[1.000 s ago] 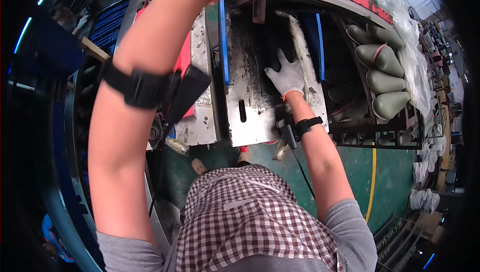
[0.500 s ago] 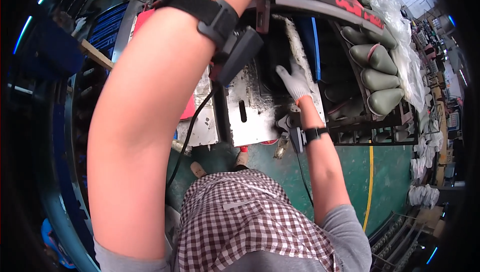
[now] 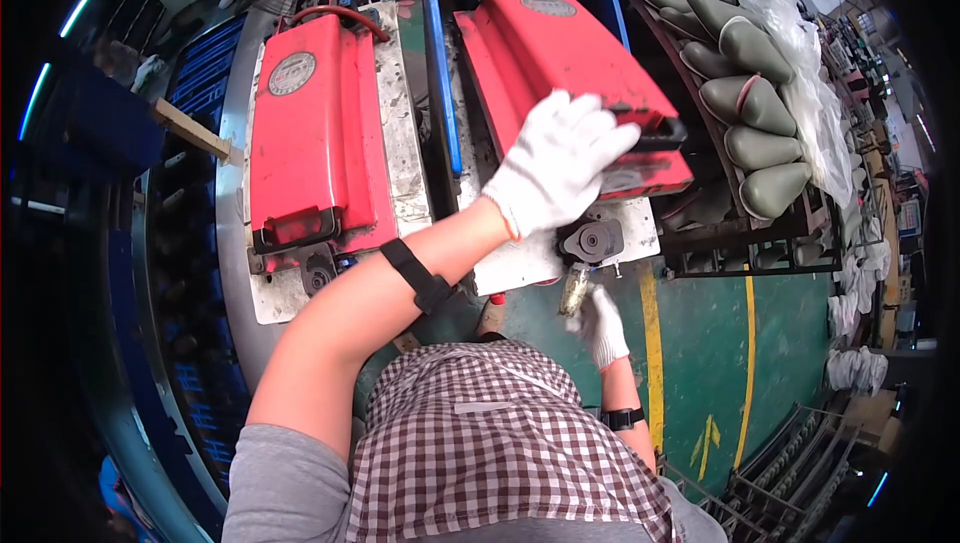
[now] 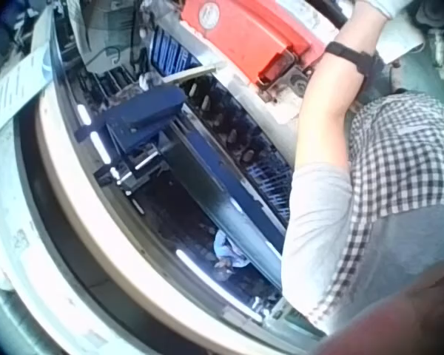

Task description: Operating a pressing machine to process shoe soles or components on a factory assembly line.

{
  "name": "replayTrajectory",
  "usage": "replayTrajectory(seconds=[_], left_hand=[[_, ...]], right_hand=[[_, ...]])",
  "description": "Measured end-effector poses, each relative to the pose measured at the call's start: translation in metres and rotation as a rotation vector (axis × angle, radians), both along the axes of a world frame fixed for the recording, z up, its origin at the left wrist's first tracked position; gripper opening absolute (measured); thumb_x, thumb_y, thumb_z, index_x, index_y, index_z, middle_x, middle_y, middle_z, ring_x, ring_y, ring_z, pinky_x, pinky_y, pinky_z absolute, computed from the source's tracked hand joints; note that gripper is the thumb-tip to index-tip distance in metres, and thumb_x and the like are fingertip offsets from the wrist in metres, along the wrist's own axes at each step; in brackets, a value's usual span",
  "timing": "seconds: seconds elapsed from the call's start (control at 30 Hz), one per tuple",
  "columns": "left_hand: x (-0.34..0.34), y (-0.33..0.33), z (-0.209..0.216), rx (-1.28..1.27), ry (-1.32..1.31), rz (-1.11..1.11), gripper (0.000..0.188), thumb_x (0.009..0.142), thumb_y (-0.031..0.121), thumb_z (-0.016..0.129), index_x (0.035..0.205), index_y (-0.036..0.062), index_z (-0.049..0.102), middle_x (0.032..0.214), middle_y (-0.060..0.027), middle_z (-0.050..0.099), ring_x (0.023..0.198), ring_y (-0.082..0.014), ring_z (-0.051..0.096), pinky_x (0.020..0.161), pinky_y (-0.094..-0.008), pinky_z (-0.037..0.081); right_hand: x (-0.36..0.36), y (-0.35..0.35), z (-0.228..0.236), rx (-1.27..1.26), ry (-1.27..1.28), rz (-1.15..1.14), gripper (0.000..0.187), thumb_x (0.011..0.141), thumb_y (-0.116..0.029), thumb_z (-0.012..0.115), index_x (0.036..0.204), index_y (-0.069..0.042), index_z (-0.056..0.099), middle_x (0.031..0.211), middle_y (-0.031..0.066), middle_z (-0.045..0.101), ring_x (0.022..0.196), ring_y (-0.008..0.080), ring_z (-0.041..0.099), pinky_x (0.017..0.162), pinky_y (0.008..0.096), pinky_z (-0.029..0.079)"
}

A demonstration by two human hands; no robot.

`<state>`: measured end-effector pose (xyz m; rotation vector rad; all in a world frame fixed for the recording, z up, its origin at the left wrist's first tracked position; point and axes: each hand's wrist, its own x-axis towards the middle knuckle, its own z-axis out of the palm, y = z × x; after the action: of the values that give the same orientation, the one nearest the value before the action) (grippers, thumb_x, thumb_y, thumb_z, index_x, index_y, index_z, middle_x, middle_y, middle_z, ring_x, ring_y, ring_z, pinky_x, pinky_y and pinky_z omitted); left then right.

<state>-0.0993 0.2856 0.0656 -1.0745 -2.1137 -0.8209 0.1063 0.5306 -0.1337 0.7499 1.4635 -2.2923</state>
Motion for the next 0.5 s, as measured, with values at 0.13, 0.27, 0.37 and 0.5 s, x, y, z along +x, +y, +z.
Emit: replayTrajectory(seconds=[0.13, 0.27, 0.37, 0.5], left_hand=[[0.013, 0.007, -0.073, 0.03, 0.116, 0.006, 0.051, 0.068, 0.009, 0.068, 0.119, 0.0087, 0.066, 0.107, -0.0091, 0.058, 0.105, -0.0318, 0.06, 0.084, -0.0499, 0.051], [0.015, 0.005, -0.126, 0.0, 0.143, -0.017, 0.052, 0.07, 0.011, 0.068, 0.122, 0.0113, 0.065, 0.111, -0.008, 0.057, 0.11, -0.0314, 0.06, 0.088, -0.0528, 0.051], [0.015, 0.006, -0.132, -0.049, 0.12, -0.026, 0.052, 0.071, 0.013, 0.068, 0.123, 0.0136, 0.065, 0.11, -0.0071, 0.057, 0.11, -0.0306, 0.06, 0.089, -0.0539, 0.05], [0.009, 0.012, -0.143, -0.027, 0.169, -0.008, 0.051, 0.071, 0.013, 0.067, 0.122, 0.0161, 0.064, 0.11, -0.0061, 0.057, 0.111, -0.0301, 0.06, 0.089, -0.0535, 0.05]], right_hand=[[0.005, -0.031, 0.038, -0.433, -0.049, 0.046, 0.055, 0.107, -0.051, 0.052, 0.144, -0.011, 0.05, 0.126, 0.0173, 0.067, 0.1, 0.0289, 0.073, 0.074, 0.0406, 0.061], [0.003, -0.031, 0.046, -0.533, -0.075, -0.008, 0.055, 0.106, -0.056, 0.051, 0.142, -0.015, 0.052, 0.103, 0.0136, 0.071, 0.075, 0.0246, 0.067, 0.064, 0.0352, 0.054], [0.007, -0.015, 0.047, -0.483, -0.143, -0.076, 0.05, 0.105, -0.058, 0.051, 0.133, -0.017, 0.056, 0.082, 0.0064, 0.065, 0.062, 0.0177, 0.055, 0.056, 0.0303, 0.044], [-0.005, 0.043, 0.013, -0.549, -0.036, -0.157, 0.052, 0.099, -0.066, 0.058, 0.11, -0.015, 0.062, 0.072, -0.001, 0.057, 0.056, 0.0132, 0.05, 0.049, 0.0288, 0.041]])
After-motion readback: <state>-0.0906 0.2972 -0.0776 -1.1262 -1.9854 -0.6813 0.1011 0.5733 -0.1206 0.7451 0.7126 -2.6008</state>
